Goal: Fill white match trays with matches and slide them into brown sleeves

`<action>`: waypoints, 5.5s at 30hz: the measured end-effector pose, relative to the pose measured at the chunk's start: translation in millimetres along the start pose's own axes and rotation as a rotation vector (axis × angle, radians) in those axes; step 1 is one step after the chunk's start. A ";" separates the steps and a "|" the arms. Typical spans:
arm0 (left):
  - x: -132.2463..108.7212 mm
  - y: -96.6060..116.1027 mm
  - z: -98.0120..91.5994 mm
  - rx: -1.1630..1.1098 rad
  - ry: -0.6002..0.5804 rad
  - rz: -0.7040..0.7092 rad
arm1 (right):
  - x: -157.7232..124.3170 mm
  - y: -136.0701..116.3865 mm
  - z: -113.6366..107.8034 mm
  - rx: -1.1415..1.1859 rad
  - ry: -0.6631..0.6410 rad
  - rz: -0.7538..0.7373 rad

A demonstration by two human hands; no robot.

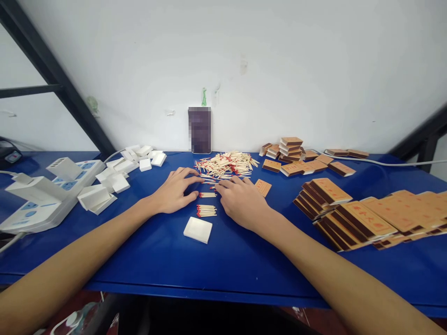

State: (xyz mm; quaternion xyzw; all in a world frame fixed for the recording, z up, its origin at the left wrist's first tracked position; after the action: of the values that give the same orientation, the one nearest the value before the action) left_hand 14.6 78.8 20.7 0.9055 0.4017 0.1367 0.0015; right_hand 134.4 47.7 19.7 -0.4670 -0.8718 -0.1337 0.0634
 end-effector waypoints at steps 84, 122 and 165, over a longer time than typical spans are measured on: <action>-0.6 0.2 4.0 -0.054 -0.022 0.070 | 16.0 26.4 6.7 0.362 0.044 0.198; -1.0 8.9 -4.9 -0.131 0.052 0.143 | 26.4 31.1 15.1 0.525 0.100 0.197; -2.1 24.5 -6.4 -0.121 -0.026 0.239 | 24.2 31.3 17.4 0.572 0.139 0.135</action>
State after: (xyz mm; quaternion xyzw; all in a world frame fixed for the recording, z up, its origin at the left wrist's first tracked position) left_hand 29.4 60.0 29.1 0.9468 0.2820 0.1483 0.0449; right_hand 147.2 88.7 14.2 -0.4769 -0.8345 0.0900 0.2608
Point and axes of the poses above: each hand's wrist, its own x-axis towards the middle knuckle, its own z-axis out of the palm, y = z × x, the point moved 9 cm from there along x, towards the middle knuckle, and after that the axes turned 4 degrees about z, right-handed, at the moved point
